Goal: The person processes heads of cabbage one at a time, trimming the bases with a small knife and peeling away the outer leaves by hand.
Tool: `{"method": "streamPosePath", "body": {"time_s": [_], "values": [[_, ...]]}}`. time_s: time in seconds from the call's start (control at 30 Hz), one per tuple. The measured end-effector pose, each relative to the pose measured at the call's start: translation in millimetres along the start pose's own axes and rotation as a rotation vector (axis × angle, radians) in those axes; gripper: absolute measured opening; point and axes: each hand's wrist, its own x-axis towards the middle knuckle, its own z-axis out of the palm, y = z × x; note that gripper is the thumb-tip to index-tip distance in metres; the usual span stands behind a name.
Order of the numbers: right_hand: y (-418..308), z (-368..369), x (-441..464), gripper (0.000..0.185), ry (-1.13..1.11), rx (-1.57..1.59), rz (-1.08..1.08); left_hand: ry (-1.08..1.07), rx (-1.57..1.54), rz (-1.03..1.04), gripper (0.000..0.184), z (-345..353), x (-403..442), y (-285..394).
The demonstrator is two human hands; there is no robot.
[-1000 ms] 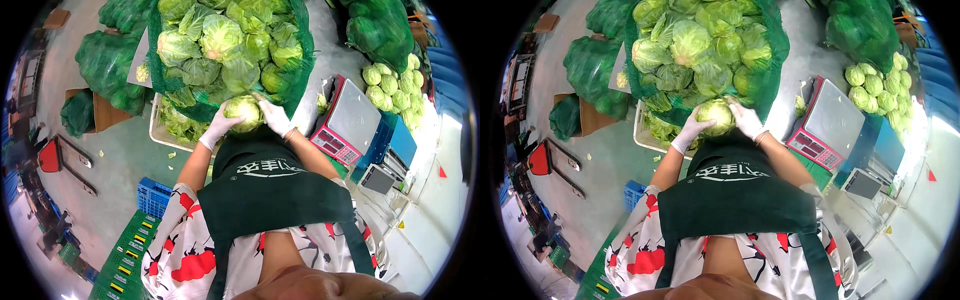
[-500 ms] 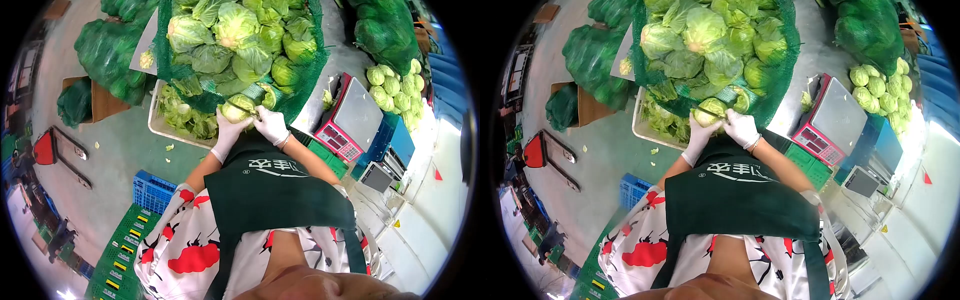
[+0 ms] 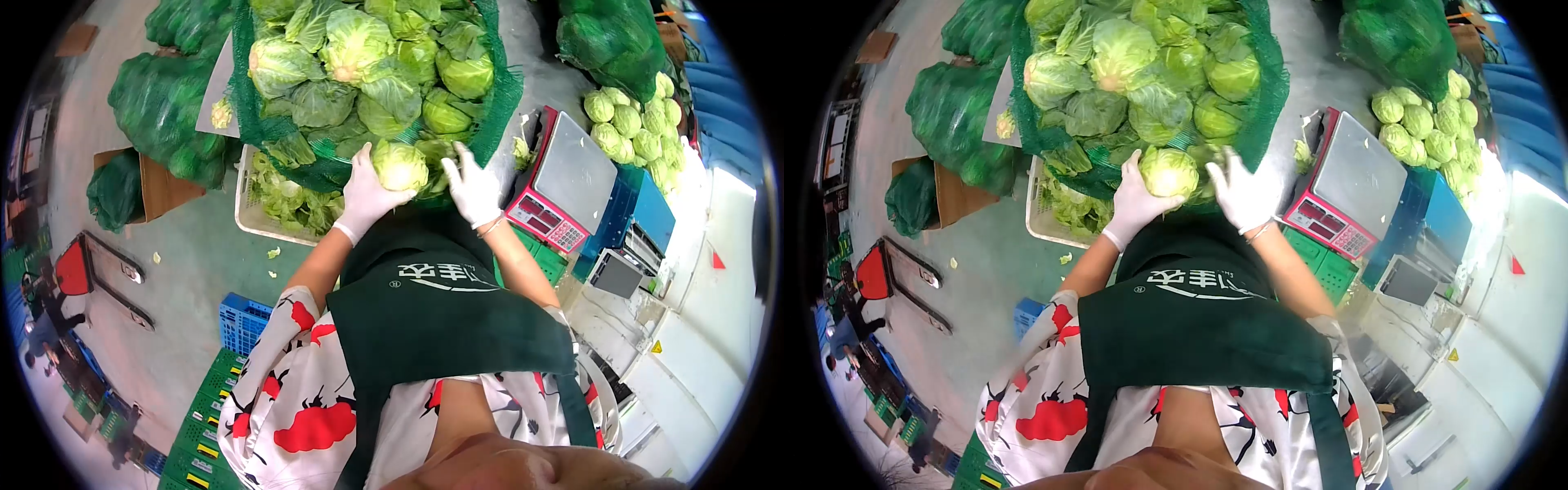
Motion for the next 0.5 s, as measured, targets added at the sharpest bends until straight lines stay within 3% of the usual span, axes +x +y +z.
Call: {"method": "streamPosePath", "body": {"time_s": [0.17, 0.4, 0.5], "values": [[-15, 20, -6, 0.056, -0.186, -0.021, -0.147, -0.045, 0.159, 0.023, 0.119, 14, 22, 11], [-6, 43, 4, 0.057, -0.206, -0.085, -0.133, -0.054, 0.245, -0.002, 0.117, 21, 28, 14], [0, 55, 4, 0.052, -0.032, -0.152, -0.204, -0.061, 0.249, 0.029, 0.117, 17, 28, 16]]}}
